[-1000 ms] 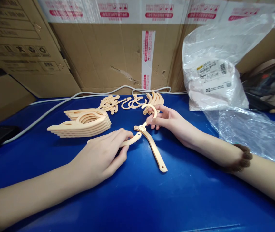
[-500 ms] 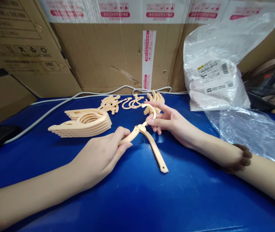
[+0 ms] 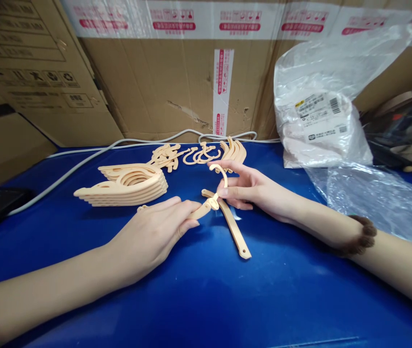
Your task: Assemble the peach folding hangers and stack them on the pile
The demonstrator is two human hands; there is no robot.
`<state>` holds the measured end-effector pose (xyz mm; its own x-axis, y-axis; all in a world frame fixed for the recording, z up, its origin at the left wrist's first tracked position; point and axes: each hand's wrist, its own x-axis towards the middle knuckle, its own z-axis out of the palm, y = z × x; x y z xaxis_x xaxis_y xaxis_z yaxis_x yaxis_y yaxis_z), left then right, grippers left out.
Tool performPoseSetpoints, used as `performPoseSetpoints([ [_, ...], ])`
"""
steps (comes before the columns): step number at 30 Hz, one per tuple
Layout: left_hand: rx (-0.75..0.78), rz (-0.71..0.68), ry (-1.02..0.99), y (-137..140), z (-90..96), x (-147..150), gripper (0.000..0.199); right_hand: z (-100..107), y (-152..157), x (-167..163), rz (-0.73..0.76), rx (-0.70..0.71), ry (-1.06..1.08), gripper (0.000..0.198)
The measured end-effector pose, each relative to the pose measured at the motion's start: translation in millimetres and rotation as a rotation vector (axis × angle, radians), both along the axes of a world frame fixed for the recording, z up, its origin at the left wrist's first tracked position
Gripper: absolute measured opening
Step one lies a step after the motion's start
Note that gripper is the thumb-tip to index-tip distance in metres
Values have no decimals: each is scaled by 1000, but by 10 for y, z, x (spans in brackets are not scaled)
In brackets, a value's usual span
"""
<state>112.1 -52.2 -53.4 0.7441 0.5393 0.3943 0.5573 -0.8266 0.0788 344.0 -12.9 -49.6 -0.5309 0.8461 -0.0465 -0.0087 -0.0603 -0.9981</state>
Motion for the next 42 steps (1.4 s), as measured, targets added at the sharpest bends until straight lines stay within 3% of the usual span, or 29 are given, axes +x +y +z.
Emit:
performPoseSetpoints([
  [16, 46, 146, 166, -17, -55, 5, 29, 20, -28, 3, -32, 295, -215, 56],
  [29, 77, 120, 137, 1, -80, -2, 32, 136, -114, -41, -107, 394, -306, 49],
  [42, -35, 132, 192, -11, -11, -7, 29, 161, -161, -63, -139, 473, -374, 53],
])
